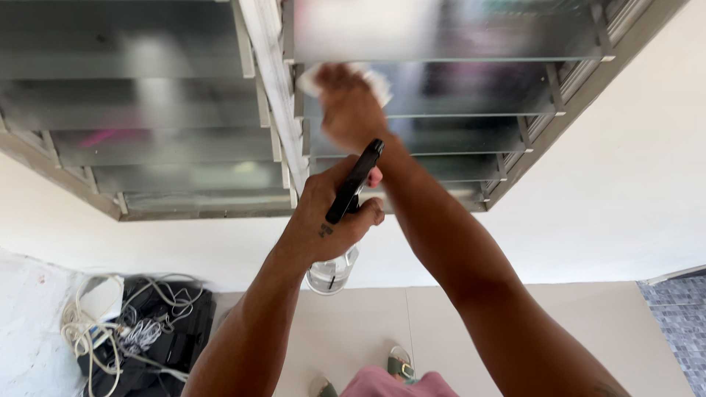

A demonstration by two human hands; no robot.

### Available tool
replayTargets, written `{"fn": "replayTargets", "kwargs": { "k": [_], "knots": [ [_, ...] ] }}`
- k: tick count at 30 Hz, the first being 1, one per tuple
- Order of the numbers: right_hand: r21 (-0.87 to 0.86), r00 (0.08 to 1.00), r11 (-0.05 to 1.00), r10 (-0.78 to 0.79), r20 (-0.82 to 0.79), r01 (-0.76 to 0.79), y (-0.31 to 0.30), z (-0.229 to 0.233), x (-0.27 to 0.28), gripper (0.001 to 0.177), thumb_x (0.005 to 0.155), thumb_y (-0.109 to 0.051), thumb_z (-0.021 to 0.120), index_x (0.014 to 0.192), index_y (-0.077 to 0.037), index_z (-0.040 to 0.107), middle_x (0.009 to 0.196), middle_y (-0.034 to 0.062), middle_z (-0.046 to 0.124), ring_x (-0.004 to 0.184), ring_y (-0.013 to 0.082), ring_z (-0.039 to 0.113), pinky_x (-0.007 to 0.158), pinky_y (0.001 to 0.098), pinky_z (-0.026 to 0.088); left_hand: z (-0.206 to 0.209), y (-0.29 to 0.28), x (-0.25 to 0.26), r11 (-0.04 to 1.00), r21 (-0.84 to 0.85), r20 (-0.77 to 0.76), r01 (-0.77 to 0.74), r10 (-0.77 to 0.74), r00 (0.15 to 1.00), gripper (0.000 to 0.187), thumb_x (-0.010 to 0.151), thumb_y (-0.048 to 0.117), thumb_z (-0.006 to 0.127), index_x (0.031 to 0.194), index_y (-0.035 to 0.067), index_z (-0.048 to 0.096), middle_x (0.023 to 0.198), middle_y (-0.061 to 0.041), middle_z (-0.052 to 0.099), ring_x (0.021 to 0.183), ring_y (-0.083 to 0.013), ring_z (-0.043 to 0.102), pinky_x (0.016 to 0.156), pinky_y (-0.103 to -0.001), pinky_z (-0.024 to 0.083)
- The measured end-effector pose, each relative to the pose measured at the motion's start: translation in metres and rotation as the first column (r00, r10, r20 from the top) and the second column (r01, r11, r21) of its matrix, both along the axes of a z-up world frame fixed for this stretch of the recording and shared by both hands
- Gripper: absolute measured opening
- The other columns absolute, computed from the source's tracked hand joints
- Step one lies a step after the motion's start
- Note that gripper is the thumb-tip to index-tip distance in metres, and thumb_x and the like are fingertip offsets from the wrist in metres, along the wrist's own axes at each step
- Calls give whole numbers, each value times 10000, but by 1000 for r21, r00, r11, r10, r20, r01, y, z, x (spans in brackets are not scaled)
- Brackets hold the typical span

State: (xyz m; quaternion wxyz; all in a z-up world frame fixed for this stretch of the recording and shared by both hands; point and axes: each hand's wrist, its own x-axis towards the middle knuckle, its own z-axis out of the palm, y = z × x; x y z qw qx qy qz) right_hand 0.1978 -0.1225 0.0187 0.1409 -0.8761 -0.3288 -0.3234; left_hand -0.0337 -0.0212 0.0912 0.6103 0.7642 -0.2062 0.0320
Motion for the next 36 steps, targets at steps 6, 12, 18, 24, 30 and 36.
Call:
{"fn": "replayTargets", "kwargs": {
  "k": [6, 12, 18, 24, 30, 36],
  "knots": [
    [59, 971, 974, 222, -85, -217, -123, 7, -53, 438, 1032, -131, 498, 1455, -74, 595, 1538, 146, 557, 1500, 300, 453, 1284, 427, 315, 4, -5, 7, 997, 83, -51, -4, 8, 999, 198, 869, 77, 663, 1055, 90, 597, 794, -61, 680, 706, -153, 798, 544, -295, 501],
    [226, 901, 882, -361, -240, 413, -256, 35, -46, 400, 1044, -139, 439, 1389, -21, 603, 1463, 217, 586, 1386, 353, 530, 1192, 463, 420, 3, -7, 11, 998, 65, -34, 17, -15, 999, 177, 879, 89, 657, 1046, 91, 596, 843, -41, 656, 740, -161, 817, 543, -283, 503],
    [166, 912, 897, -401, -80, 409, -157, 3, 2, 421, 1064, -184, 404, 1386, 13, 590, 1466, 253, 557, 1422, 410, 474, 1203, 541, 335, 1, -11, 6, 998, -19, -52, 55, -56, 997, 181, 870, 63, 636, 1045, 77, 591, 904, -27, 656, 745, -164, 806, 589, -276, 578],
    [-1, 995, 1000, 31, 93, -31, -70, -9, -53, 434, 976, -137, 520, 1363, 33, 619, 1451, 242, 579, 1386, 391, 477, 1163, 514, 322, -2, -18, 10, 998, 8, -25, 58, -58, 998, 204, 857, 32, 630, 1055, 57, 590, 883, -54, 671, 753, -171, 816, 625, -277, 587],
    [330, 985, 942, 109, -133, -60, -226, 12, -63, 445, 1135, -209, 449, 1484, 65, 493, 1482, 256, 559, 1406, 360, 525, 1206, 433, 383, 0, -18, 9, 997, 48, -73, 54, -50, 996, 191, 869, 53, 637, 1051, 84, 589, 869, -53, 656, 770, -159, 818, 572, -294, 553],
    [292, 900, 852, -416, -126, 435, -248, 16, -21, 401, 1015, -121, 407, 1299, 22, 652, 1383, 260, 613, 1296, 415, 559, 1120, 495, 421, -2, -19, 2, 998, 48, -40, 40, -38, 998, 188, 855, 44, 641, 1032, 69, 583, 876, -62, 664, 753, -156, 812, 562, -302, 523]
  ]
}}
